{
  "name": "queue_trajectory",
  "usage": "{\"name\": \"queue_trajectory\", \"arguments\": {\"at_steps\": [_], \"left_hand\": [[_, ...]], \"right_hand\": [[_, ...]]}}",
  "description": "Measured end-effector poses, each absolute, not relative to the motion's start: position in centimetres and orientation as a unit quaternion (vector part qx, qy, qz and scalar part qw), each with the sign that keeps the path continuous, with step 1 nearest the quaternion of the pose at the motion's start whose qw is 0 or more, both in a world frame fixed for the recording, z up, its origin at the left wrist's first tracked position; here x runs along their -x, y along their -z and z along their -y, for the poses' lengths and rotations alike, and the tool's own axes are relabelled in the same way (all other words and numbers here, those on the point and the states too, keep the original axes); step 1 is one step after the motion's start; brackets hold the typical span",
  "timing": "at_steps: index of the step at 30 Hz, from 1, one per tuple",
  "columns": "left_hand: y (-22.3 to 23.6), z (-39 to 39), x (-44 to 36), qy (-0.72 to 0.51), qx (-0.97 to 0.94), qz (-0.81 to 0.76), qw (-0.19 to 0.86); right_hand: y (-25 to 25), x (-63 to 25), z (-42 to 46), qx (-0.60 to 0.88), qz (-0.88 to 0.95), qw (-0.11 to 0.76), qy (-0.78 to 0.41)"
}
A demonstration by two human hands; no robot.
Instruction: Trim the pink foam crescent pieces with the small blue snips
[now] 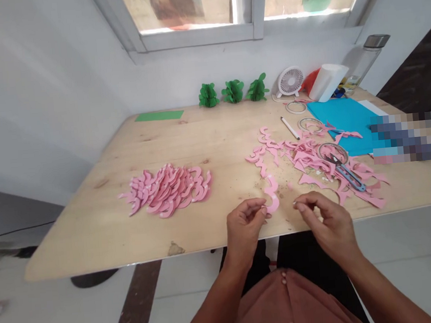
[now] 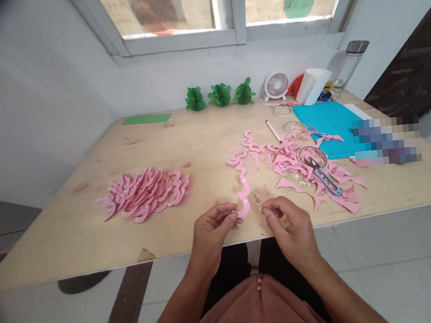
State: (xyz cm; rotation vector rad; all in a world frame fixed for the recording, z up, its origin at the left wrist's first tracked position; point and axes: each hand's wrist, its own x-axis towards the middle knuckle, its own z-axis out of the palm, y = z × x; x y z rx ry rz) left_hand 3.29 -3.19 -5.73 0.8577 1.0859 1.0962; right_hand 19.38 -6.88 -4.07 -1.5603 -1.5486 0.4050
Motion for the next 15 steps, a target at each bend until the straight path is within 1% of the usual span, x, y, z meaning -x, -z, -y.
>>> {"name": "queue_trajectory", "arguments": {"at_steps": [3,8,12,15], "left_hand": [[5.5,3.5,-3.5,-0.495,-0.348,-0.467,0.645],[5.2,3.8,-3.9,-0.528,-0.297,-0.452,0.655],[5.1,4.0,-4.1,-0.521,-0.266,-0.433,0.686],[5.1,4.0,-4.2,-0.52,-0.254,-0.423,0.698]], "right_hand": [[4.4,-17.7,7.1,0.593,0.65,0.447,-0.163],[4.9,-16.4,7.0,0.57,0.642,0.477,-0.189],[5.1,-16.0,6.8,0.559,0.632,0.494,-0.21],[5.2,-16.1,6.7,0.57,0.624,0.494,-0.205]]}}
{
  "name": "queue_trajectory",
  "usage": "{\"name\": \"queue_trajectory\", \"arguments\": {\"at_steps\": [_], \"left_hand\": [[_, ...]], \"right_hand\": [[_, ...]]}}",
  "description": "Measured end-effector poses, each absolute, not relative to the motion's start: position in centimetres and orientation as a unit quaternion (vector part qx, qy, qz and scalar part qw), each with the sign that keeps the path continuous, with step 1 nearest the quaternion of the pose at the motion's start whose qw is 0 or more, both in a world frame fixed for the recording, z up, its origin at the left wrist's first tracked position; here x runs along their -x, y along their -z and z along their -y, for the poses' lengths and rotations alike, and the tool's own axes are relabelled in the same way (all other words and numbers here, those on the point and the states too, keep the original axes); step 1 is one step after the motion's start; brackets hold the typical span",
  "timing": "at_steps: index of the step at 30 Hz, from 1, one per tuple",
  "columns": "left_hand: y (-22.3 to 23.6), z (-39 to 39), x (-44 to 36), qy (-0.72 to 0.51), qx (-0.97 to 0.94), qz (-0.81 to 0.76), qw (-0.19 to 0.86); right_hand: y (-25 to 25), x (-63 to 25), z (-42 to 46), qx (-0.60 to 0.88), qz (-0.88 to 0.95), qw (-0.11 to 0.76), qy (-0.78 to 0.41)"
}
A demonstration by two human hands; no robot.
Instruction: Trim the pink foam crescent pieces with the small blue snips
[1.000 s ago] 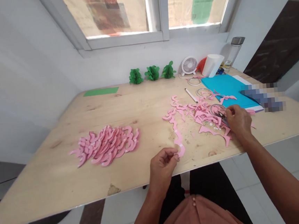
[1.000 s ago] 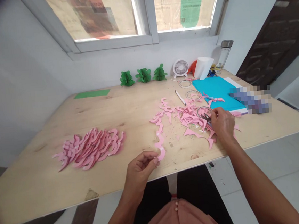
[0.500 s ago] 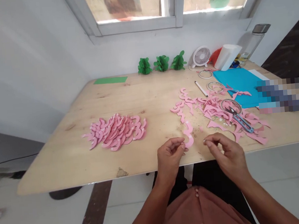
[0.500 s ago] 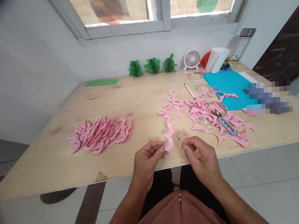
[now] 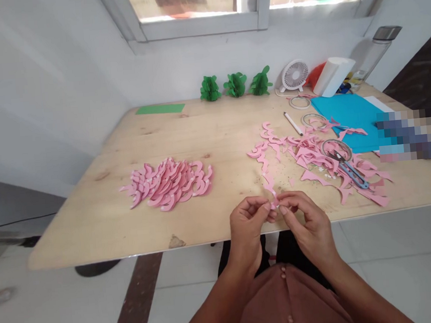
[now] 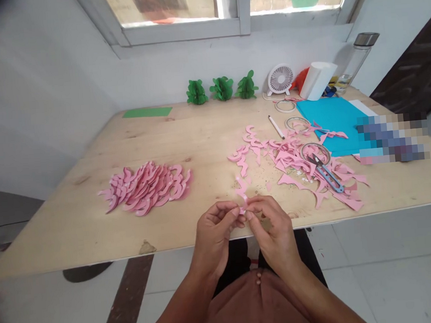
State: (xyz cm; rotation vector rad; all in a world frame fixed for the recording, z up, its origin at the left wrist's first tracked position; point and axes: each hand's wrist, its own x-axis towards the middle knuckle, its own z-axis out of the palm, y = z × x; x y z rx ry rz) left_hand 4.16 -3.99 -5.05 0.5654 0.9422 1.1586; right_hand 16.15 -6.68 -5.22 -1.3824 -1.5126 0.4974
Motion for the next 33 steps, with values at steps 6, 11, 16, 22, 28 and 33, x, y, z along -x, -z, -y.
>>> {"name": "queue_trajectory", "arguments": {"at_steps": [6,11,16,22,28,33], "left_hand": [[4.9,4.0,-4.3,-0.511,-0.264,-0.422,0.701],[4.8,3.9,-4.3,-0.496,-0.285,-0.415,0.708],[4.4,4.0,-4.0,-0.484,-0.278,-0.428,0.711],[4.2,4.6,-3.4,-0.437,-0.217,-0.402,0.775],[4.4,5.2,-3.2,-0.386,-0.195,-0.373,0.821],[4.2,5.1,-3.2,-0.393,-0.221,-0.395,0.8]], "right_hand": [[5.2,-16.4,6.7,0.565,0.656,0.481,-0.138],[5.2,-16.5,6.7,0.513,0.711,0.47,-0.097],[5.1,-16.9,6.8,0.52,0.709,0.468,-0.084],[5.3,-16.9,7.0,0.541,0.696,0.47,-0.048],[5.6,-16.6,7.2,0.545,0.688,0.477,-0.045],[5.5,-16.7,7.3,0.54,0.701,0.464,-0.042]]}}
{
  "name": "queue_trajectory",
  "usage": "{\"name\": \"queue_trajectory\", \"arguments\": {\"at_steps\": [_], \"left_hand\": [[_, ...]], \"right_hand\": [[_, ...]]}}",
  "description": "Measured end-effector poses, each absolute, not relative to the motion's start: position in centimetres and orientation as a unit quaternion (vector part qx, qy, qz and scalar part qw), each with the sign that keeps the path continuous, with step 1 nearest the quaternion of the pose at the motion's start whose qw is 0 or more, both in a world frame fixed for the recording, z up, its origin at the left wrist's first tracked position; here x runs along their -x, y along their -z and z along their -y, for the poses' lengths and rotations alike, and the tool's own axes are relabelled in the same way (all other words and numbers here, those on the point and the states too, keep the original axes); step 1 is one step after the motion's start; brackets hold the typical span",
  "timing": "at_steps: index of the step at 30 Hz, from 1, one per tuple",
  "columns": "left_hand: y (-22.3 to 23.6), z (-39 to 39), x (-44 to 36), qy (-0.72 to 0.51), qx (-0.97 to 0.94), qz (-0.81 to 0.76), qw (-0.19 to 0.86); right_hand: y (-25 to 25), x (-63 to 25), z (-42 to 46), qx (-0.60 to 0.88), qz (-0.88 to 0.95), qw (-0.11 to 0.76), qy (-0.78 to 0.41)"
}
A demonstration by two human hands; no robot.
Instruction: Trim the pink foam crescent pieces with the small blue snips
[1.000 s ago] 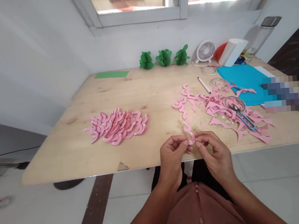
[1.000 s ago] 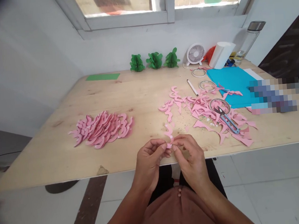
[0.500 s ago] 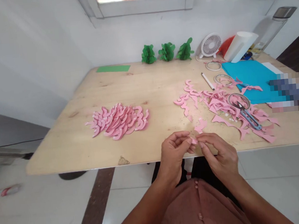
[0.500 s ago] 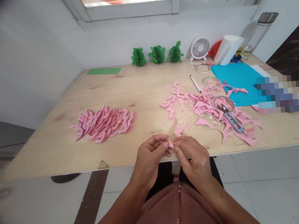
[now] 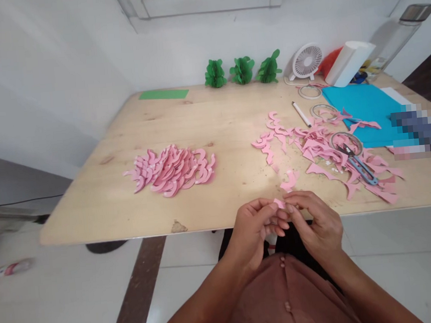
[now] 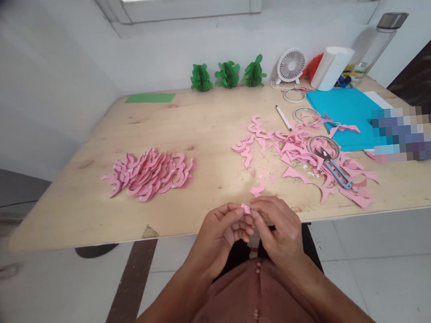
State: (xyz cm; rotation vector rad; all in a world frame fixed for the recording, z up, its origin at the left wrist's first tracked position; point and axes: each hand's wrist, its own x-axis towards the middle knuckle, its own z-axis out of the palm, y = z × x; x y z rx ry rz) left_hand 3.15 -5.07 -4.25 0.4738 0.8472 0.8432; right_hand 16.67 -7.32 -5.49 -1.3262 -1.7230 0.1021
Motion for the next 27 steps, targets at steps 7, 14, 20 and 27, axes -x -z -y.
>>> {"name": "queue_trajectory", "arguments": {"at_steps": [7,14,20,27], "left_hand": [[3.8,5.0,-2.9,-0.365,-0.283,-0.425,0.778],[3.5,5.0,-2.6,-0.341,-0.318,-0.419,0.779],[3.5,4.7,-2.5,-0.33,-0.315,-0.413,0.788],[3.6,4.6,-2.4,-0.316,-0.325,-0.402,0.796]], "right_hand": [[5.2,-17.6,7.2,0.523,0.741,0.421,0.02],[4.4,-18.9,6.3,0.433,0.82,0.368,0.068],[3.9,-19.7,5.9,0.398,0.842,0.361,0.048],[3.8,-20.2,5.9,0.394,0.844,0.359,0.051]]}}
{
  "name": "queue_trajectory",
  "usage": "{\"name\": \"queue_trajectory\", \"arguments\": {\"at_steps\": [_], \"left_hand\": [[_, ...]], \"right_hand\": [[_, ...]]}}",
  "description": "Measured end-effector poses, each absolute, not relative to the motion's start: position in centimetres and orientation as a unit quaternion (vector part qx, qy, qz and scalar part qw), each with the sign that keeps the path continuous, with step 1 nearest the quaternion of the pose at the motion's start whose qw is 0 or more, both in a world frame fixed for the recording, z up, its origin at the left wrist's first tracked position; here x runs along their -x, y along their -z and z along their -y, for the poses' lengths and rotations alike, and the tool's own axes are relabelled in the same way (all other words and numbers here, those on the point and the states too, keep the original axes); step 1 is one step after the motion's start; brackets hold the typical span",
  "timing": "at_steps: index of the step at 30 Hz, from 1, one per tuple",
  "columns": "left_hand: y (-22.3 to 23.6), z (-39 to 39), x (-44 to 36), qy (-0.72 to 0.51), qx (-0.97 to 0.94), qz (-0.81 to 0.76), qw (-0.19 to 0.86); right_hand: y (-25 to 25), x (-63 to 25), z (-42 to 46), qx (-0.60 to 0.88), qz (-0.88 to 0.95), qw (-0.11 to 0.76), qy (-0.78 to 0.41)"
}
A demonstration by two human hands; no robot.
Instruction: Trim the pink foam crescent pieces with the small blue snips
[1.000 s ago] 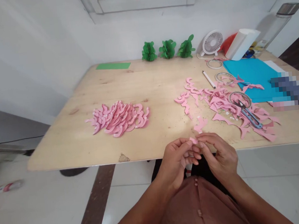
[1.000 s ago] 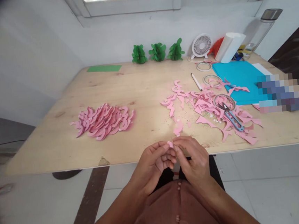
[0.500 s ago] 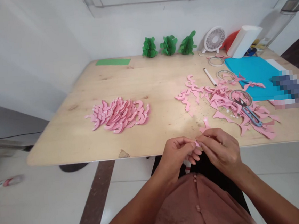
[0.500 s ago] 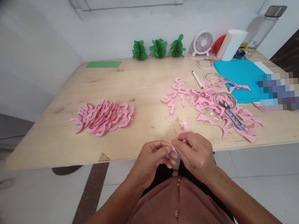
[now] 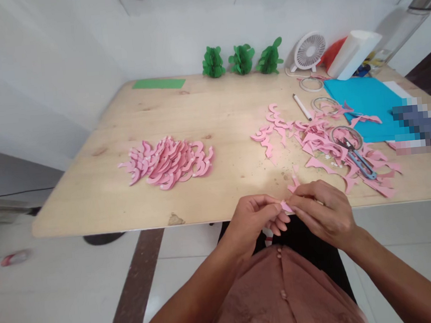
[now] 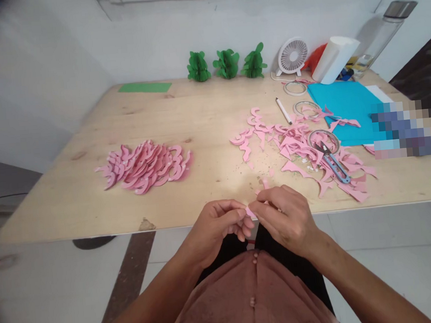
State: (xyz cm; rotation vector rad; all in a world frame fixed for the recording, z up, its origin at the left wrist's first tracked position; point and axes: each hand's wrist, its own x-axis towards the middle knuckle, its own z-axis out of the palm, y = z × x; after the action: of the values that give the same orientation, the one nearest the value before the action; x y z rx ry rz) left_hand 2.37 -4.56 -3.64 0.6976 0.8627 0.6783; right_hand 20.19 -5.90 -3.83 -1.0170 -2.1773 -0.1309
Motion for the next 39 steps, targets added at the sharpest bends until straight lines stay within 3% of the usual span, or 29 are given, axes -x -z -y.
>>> {"name": "queue_trajectory", "arguments": {"at_steps": [24,39], "left_hand": [[3.7,4.5,-1.9,-0.291,-0.347,-0.379,0.807],[3.8,4.3,-1.5,-0.261,-0.363,-0.351,0.823]], "right_hand": [[3.7,-21.3,5.1,0.306,0.897,0.316,0.043],[1.3,-21.4,4.9,0.227,0.949,0.212,0.05]]}}
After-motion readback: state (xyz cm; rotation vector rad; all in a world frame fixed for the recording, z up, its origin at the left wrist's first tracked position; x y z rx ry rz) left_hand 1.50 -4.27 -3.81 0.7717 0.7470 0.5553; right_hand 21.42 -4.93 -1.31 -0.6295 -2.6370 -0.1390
